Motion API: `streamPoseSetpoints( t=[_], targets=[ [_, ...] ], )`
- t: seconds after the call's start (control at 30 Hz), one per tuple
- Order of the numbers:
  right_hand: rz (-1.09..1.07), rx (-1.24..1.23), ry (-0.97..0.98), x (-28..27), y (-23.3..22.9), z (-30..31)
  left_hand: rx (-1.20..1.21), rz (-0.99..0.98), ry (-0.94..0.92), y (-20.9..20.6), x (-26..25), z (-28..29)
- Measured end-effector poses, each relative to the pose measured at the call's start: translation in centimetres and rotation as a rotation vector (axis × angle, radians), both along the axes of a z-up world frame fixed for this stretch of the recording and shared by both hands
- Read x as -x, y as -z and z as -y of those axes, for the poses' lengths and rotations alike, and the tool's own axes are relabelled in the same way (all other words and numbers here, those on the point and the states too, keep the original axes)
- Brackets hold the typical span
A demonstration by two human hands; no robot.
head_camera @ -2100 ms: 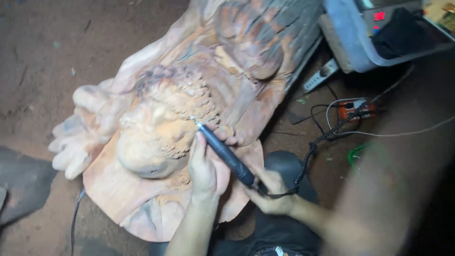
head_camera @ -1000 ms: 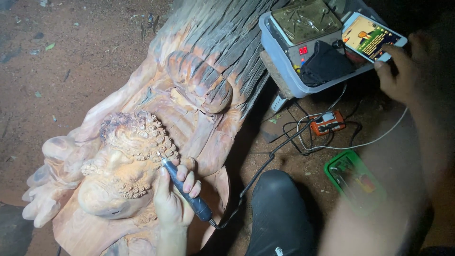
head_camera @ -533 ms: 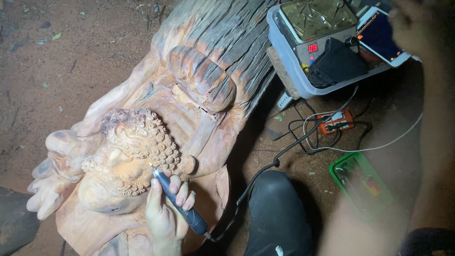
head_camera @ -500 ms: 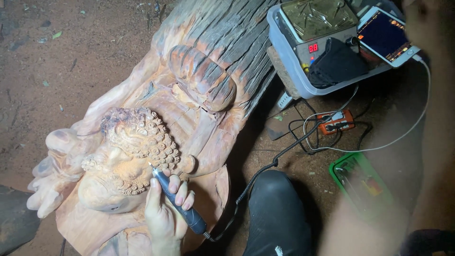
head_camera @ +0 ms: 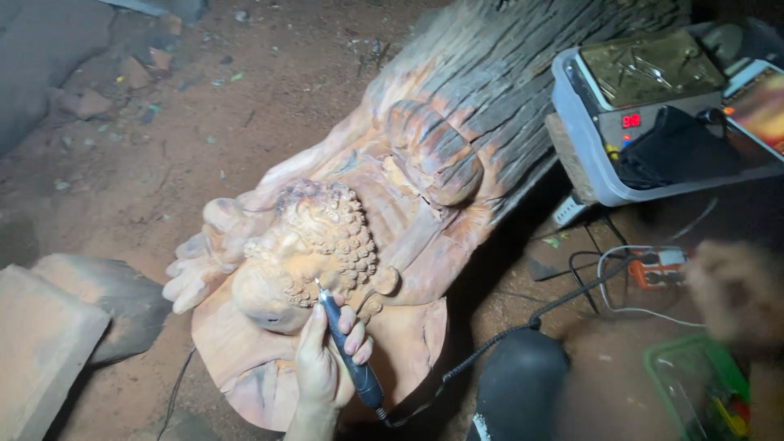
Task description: Using a rotary power tool to carve intricate details into a wooden face sculpture.
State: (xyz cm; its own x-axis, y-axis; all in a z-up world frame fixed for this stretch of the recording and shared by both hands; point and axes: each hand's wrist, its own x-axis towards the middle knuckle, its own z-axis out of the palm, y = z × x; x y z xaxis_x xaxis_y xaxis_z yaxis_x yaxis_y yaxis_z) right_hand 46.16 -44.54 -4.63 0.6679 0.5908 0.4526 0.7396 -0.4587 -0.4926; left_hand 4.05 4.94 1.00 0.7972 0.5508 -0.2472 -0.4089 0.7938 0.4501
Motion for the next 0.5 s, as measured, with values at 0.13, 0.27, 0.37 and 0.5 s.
streamPoseSetpoints(
  t=[0.13,0.27,0.37,0.5],
  targets=[
    [-0.02,-0.074,-0.101,19.1,-0.7,-11.6,0.039,0.039,-0.004,0.6,0.5,-0.8],
    [-0.068,-0.074,-0.057,24.3,5.6,-12.2,0.036,0.038,-0.05,-0.2,1.3,-1.7],
    [-0.41,-0.038,0.134,26.5,8.0,-11.3,0.018,0.003,-0.098,-1.0,2.2,-1.9],
    [-0.503,0.237,0.02,27.4,10.5,-9.4,0.013,-0.134,-0.134,-1.6,2.9,-1.6]
  ],
)
